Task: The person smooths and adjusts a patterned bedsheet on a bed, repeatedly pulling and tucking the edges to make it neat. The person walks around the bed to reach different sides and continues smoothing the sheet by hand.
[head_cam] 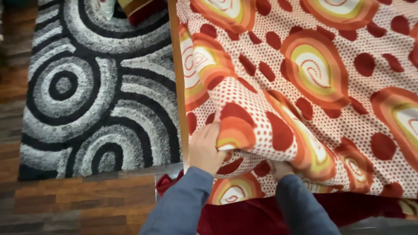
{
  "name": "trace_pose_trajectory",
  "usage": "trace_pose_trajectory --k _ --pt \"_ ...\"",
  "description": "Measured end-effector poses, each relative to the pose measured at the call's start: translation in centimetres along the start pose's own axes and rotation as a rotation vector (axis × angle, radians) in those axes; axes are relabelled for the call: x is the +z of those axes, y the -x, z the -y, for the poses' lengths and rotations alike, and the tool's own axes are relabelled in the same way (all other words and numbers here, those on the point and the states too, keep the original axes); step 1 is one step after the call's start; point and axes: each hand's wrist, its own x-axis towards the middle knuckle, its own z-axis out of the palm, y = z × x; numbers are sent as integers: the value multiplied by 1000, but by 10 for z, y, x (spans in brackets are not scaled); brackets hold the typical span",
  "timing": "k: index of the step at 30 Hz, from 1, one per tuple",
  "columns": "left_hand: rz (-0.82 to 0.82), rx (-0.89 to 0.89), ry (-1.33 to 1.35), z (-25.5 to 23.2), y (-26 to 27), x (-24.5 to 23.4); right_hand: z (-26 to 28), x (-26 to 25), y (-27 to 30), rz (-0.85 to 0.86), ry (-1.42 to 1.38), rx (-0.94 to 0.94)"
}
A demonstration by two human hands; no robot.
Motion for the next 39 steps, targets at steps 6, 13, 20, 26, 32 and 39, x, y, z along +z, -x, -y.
trace_pose_trajectory --k 6,13,20,26,32,39 --pt "81 75 55 -38 -3 -27 49 -21 -5 36 -680 223" --pt "164 141 34 -19 8 -26 110 -90 24 117 -1460 550" --pt "399 -181 -63 9 24 -29 105 -145 68 69 -2249 970" --pt "717 -421 4 18 38 -46 120 -86 78 -124 -2699 779" --pt "991 -714 -126 62 128 -18 105 -78 111 -124 -2757 702" --pt "1519 -309 -149 32 137 -29 149 -203 235 -487 -2624 828"
